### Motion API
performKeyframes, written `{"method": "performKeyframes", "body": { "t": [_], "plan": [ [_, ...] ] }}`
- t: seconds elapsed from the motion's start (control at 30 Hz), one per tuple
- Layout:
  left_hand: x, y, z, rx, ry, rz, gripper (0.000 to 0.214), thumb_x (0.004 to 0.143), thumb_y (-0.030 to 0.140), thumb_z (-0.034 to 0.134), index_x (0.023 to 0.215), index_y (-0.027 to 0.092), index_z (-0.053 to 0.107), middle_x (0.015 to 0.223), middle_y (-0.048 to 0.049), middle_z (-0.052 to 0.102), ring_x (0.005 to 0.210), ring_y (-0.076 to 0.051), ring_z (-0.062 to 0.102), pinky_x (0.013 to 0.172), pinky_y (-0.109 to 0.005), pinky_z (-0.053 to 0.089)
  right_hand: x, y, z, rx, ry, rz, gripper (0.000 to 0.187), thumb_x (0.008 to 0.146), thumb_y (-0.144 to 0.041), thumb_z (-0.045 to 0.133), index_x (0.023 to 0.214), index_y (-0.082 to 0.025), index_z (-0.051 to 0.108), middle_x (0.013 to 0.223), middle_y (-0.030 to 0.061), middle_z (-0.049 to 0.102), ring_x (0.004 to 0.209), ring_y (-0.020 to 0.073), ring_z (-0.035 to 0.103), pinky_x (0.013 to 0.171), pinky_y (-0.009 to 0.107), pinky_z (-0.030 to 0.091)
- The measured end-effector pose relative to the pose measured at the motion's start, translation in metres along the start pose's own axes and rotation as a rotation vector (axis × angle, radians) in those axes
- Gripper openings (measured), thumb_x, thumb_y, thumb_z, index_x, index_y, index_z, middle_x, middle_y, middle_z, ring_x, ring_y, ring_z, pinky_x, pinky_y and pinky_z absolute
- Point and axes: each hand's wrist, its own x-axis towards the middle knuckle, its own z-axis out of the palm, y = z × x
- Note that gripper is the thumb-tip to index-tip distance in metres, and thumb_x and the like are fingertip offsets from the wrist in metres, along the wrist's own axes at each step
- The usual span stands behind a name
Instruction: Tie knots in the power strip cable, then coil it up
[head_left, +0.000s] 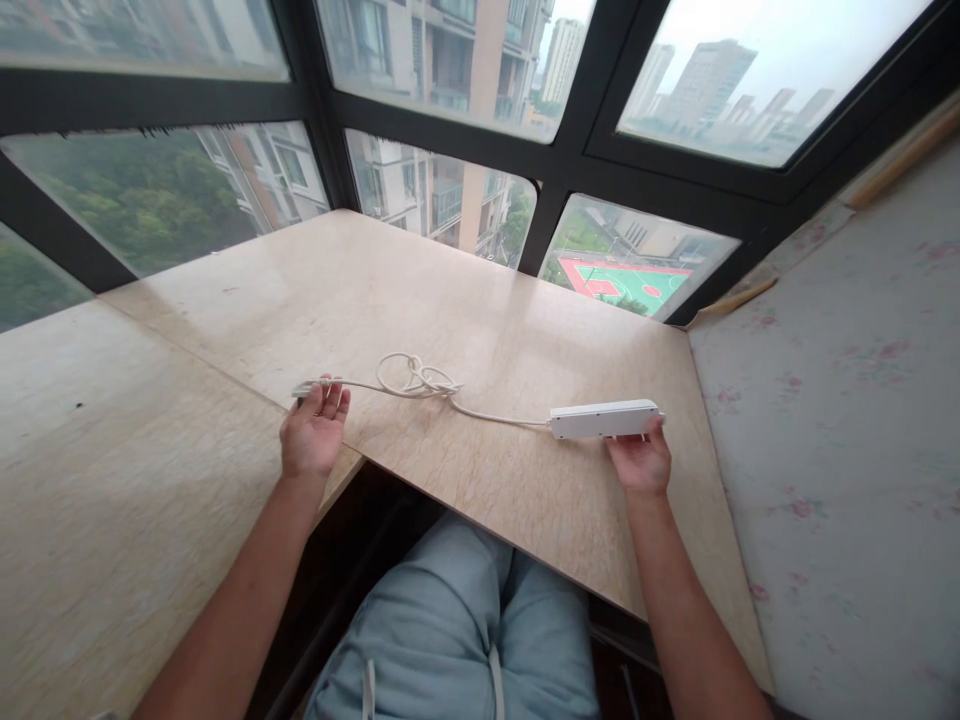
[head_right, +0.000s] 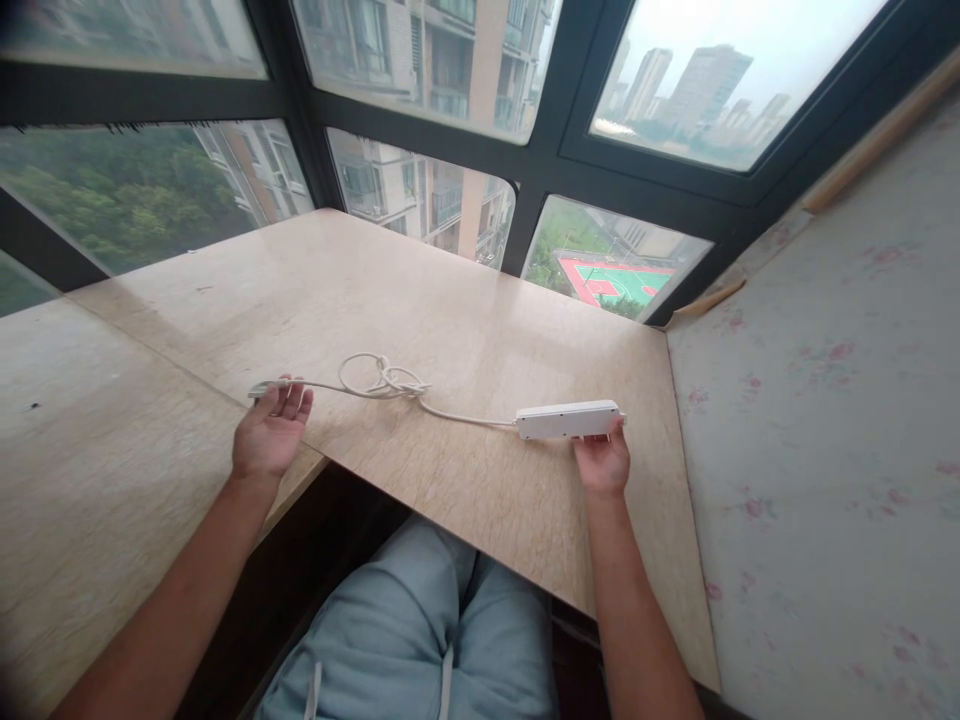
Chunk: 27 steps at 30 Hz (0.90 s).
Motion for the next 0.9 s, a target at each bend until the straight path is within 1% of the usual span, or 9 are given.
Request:
{"method": "performKeyframes", "body": {
  "t": [0.1,0.2,0.3,0.43,0.53,0.6,0.7,0.8,0.9],
  "plan": [
    [0.003,-0.001,0.004,-0.055,-0.009,-0.042,0.008,0.085,0.021,0.066,0.078,0.021,0.062,0.089,-0.0011,0.072,0.103,-0.016,0.066,0.091,-0.032,0.055,-0.002,-0.006,0.008,0.009,-0.046,-0.001,0.036,0.07,-0.053,0.075,0.094,-0.028,0.068,0.101,0.0005,0.071,0.104,0.022,0.064,0.082,0.04,0.055],
    [0.012,-0.002,0.003,-0.144,0.05,-0.038,0.013,0.086,0.02,0.065,0.074,0.021,0.06,0.079,0.0006,0.07,0.09,-0.013,0.068,0.087,-0.028,0.056,0.004,-0.01,0.012,-0.028,-0.017,-0.076,0.035,0.071,-0.057,0.073,0.088,-0.027,0.068,0.097,0.0004,0.072,0.103,0.0221,0.064,0.084,0.038,0.054],
    [0.021,-0.002,-0.001,-0.226,0.118,-0.068,0.019,0.086,0.014,0.065,0.069,0.019,0.057,0.07,0.0028,0.066,0.07,-0.008,0.066,0.076,-0.02,0.057,0.017,-0.008,0.014,-0.045,0.019,-0.116,0.03,0.072,-0.055,0.073,0.081,-0.026,0.068,0.091,-0.0012,0.072,0.102,0.0209,0.065,0.085,0.036,0.053],
    [0.027,0.003,-0.006,-0.256,0.089,-0.156,0.022,0.09,0.01,0.056,0.069,0.017,0.057,0.069,0.0016,0.062,0.057,-0.004,0.058,0.059,-0.013,0.052,0.033,0.003,0.019,-0.045,0.025,-0.081,0.025,0.071,-0.05,0.075,0.072,-0.026,0.065,0.081,-0.0031,0.071,0.097,0.0191,0.066,0.081,0.032,0.054],
    [0.029,0.007,-0.006,-0.17,0.075,-0.186,0.025,0.089,0.005,0.055,0.067,0.016,0.055,0.074,-0.0001,0.063,0.052,-0.002,0.053,0.049,-0.011,0.045,0.039,0.013,0.031,-0.043,0.026,-0.062,0.029,0.067,-0.051,0.078,0.069,-0.026,0.064,0.075,-0.0041,0.069,0.09,0.0179,0.066,0.077,0.03,0.054],
    [0.03,0.009,-0.004,-0.07,0.054,-0.206,0.022,0.085,0.005,0.059,0.067,0.015,0.054,0.08,-0.0021,0.065,0.05,-0.002,0.05,0.044,-0.011,0.042,0.039,0.017,0.044,-0.059,-0.01,-0.038,0.034,0.065,-0.056,0.078,0.07,-0.026,0.064,0.074,-0.0041,0.068,0.086,0.0172,0.066,0.074,0.029,0.054],
    [0.03,0.009,0.001,0.152,-0.012,-0.228,0.014,0.082,0.01,0.065,0.071,0.012,0.058,0.087,-0.0081,0.068,0.051,-0.003,0.051,0.039,-0.012,0.038,0.035,0.02,0.072,-0.143,-0.148,-0.002,0.041,0.069,-0.065,0.07,0.073,-0.025,0.064,0.077,-0.0016,0.068,0.082,0.0173,0.065,0.072,0.03,0.054],
    [0.026,0.006,0.006,0.382,-0.077,-0.174,0.014,0.081,0.02,0.07,0.077,0.009,0.061,0.092,-0.0126,0.07,0.053,-0.005,0.054,0.039,-0.013,0.039,0.029,0.023,0.109,-0.235,-0.31,0.033,0.046,0.072,-0.069,0.065,0.077,-0.023,0.064,0.081,0.0014,0.068,0.08,0.0168,0.064,0.069,0.03,0.053],
    [0.02,-0.001,0.011,0.513,-0.101,-0.129,0.022,0.078,0.028,0.073,0.085,0.011,0.062,0.094,-0.0112,0.071,0.056,-0.007,0.057,0.045,-0.016,0.045,0.024,0.027,0.149,-0.34,-0.431,0.062,0.051,0.068,-0.07,0.068,0.082,-0.021,0.065,0.084,0.0032,0.068,0.077,0.017,0.064,0.064,0.028,0.053]
  ]
}}
